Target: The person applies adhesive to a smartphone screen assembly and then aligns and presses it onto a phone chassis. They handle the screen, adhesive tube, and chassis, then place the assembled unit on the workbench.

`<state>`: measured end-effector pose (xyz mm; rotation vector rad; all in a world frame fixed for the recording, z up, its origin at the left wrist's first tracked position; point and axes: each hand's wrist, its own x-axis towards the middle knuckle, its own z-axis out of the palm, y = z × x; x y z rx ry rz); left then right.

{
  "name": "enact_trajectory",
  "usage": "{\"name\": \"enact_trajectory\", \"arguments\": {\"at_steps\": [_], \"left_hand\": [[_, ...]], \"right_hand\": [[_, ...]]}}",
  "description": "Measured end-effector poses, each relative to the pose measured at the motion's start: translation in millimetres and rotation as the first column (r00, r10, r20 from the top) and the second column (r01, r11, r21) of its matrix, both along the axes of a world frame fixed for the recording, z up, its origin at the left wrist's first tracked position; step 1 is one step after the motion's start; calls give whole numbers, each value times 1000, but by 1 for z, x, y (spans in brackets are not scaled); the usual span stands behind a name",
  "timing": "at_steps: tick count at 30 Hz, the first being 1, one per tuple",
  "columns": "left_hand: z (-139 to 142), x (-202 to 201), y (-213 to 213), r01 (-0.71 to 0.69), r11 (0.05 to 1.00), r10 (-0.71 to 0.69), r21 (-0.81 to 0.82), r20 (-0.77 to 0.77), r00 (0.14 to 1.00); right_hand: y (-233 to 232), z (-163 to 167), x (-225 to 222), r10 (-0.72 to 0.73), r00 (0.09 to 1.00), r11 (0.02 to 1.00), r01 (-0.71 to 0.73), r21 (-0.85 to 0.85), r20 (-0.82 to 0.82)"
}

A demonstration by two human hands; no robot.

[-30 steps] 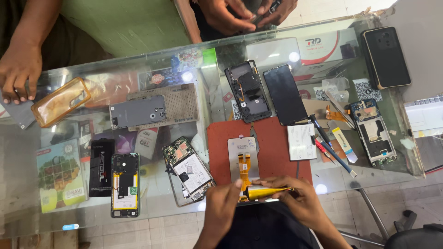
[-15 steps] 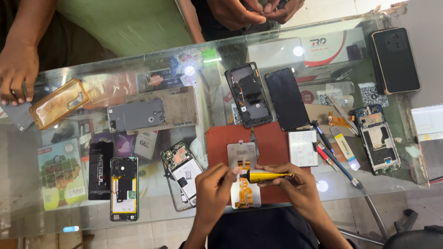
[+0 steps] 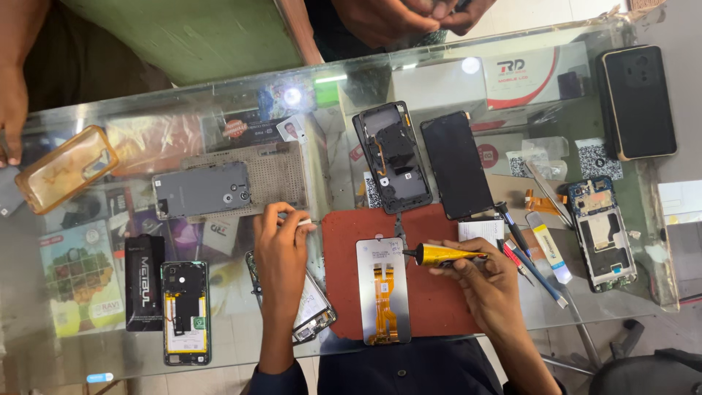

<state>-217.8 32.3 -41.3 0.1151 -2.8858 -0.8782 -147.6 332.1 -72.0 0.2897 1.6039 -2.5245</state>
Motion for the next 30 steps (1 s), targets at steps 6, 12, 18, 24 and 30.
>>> {"name": "enact_trajectory", "arguments": {"at_steps": [6,12,18,24,30], "left_hand": [[0,24,25,107,981,-132,-164,-149,980],[-31,63,73,323,946,-324,-27,-112,940],[-85,61,75,324,935,-335,-141,-61,940],[-115,80,75,329,927,-343,-181,-53,938],[-125,87,77,323,923,-337,-211,-34,941]], "right_hand": [[1,4,-24,53,998,892,-64,448,38],[-8,5,-63,214,977,721,-156,675,-3],[-16,-16,-87,290,956,609,-225,760,51],[-14,-35,-85,332,943,570,-198,797,-3],[-16,-44,-79,314,948,536,-219,815,49]]}}
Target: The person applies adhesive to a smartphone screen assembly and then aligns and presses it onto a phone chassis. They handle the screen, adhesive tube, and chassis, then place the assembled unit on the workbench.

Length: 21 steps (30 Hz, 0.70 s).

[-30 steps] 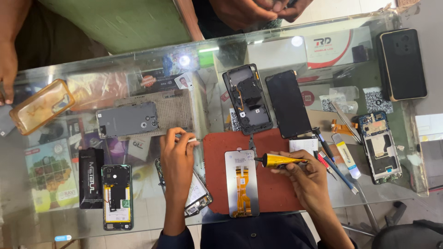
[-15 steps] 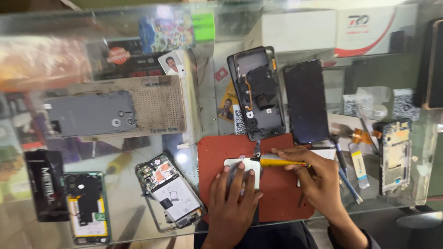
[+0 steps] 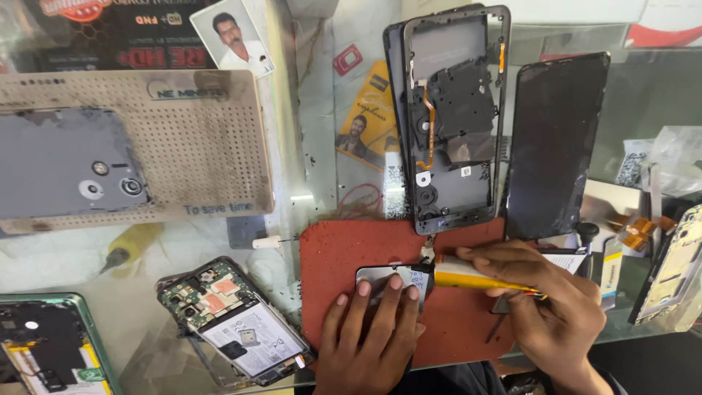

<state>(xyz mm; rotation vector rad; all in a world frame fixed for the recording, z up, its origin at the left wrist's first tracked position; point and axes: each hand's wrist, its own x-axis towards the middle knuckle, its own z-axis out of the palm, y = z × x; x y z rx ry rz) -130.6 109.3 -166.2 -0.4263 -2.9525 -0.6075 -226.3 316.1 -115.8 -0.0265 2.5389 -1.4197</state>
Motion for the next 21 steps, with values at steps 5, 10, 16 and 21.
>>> {"name": "enact_trajectory", "arguments": {"at_steps": [5,10,16,21], "left_hand": [[-3,4,3,-4,1000,4,-18,24,1000],[-7,7,3,6,1000,-5,-21,47,999],[-9,7,2,5,1000,-4,-30,42,999],[-12,7,3,-4,999,5,-42,18,1000]], "right_hand": [[0,-3,0,-17,999,1000,17,-10,29],[1,-8,0,11,1000,1000,-11,26,-8],[1,-8,-3,42,999,999,-42,-4,-10],[-2,-6,-9,75,996,997,-74,26,-41]]}}
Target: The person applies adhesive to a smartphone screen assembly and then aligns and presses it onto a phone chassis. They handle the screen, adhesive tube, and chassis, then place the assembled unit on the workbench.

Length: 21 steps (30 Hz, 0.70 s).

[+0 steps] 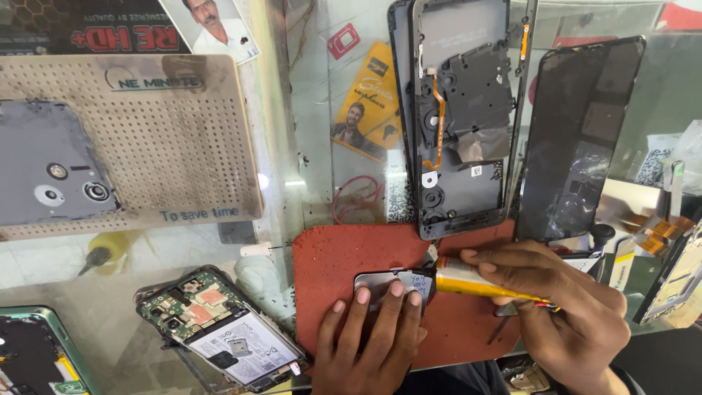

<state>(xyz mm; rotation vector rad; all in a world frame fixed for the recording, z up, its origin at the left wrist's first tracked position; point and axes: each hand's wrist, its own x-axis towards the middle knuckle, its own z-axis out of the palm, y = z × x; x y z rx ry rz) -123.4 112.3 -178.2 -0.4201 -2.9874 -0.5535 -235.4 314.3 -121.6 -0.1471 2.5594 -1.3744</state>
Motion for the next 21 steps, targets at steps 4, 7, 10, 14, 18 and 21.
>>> {"name": "enact_trajectory", "arguments": {"at_steps": [4,7,10,14,18,21], "left_hand": [[-2,1,0,2,1000,-2,-4,-9,1000],[-3,1,0,-7,1000,7,-7,-17,1000],[-2,3,1,-7,1000,7,6,21,1000],[-4,4,2,-7,1000,7,3,12,1000],[-4,5,3,-15,1000,15,0,13,1000],[-3,4,4,-20,1000,20,3,23,1000]], "right_hand": [[-3,4,-5,21,1000,999,-20,51,-12],[-5,5,-9,35,998,997,-32,63,-46],[-5,5,-11,20,999,997,-18,76,-36],[-4,4,-11,26,998,998,-23,53,-57],[-3,4,-11,48,996,996,-41,79,-82],[-1,3,-10,35,996,996,-29,79,-80]]}}
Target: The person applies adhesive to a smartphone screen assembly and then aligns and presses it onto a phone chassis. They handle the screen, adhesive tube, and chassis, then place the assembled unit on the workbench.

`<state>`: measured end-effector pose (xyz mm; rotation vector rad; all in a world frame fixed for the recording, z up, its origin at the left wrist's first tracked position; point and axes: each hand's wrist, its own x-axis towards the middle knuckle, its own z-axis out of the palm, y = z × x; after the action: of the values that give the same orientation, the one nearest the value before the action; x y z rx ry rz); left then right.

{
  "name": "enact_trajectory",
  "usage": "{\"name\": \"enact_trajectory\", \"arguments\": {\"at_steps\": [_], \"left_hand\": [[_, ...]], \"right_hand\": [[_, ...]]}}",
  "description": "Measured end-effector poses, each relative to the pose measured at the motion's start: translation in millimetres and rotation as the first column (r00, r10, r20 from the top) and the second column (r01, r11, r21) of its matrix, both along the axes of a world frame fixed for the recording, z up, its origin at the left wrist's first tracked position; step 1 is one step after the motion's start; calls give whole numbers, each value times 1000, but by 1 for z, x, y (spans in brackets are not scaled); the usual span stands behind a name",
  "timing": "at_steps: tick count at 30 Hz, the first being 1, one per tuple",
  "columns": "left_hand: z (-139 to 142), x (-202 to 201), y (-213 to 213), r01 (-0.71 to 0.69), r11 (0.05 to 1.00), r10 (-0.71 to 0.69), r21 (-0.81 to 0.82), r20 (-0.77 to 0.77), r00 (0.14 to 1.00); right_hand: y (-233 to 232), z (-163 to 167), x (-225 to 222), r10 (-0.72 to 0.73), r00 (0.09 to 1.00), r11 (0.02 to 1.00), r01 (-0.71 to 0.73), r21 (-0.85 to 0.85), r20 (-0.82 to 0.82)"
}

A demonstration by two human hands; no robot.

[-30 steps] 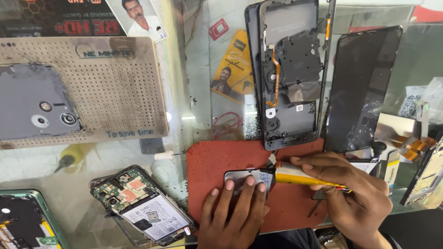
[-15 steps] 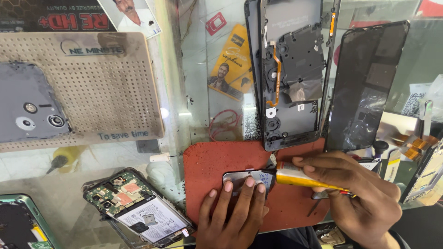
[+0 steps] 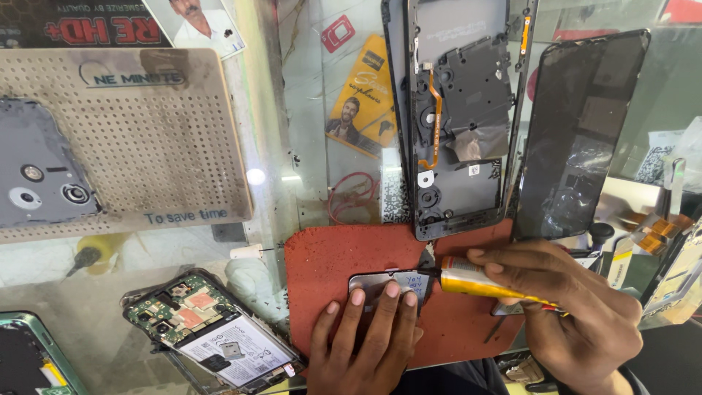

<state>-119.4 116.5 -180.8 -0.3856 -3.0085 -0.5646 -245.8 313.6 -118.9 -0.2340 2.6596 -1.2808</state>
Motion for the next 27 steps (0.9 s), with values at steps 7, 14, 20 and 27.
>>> {"name": "enact_trajectory", "arguments": {"at_steps": [7,14,20,27], "left_hand": [[-2,-3,1,-3,1000,2,-8,-29,1000],[-4,-4,3,-5,1000,4,-17,-37,999],[-4,-2,4,-4,1000,4,-17,-20,1000],[-5,0,5,-1,1000,0,-30,-27,1000]], "right_hand": [[2,-2,5,-32,999,999,32,-9,-7],[3,-2,7,-51,999,999,51,1,-1],[-1,1,12,-102,995,994,102,42,2],[-2,1,24,-199,980,977,197,84,13]]}}
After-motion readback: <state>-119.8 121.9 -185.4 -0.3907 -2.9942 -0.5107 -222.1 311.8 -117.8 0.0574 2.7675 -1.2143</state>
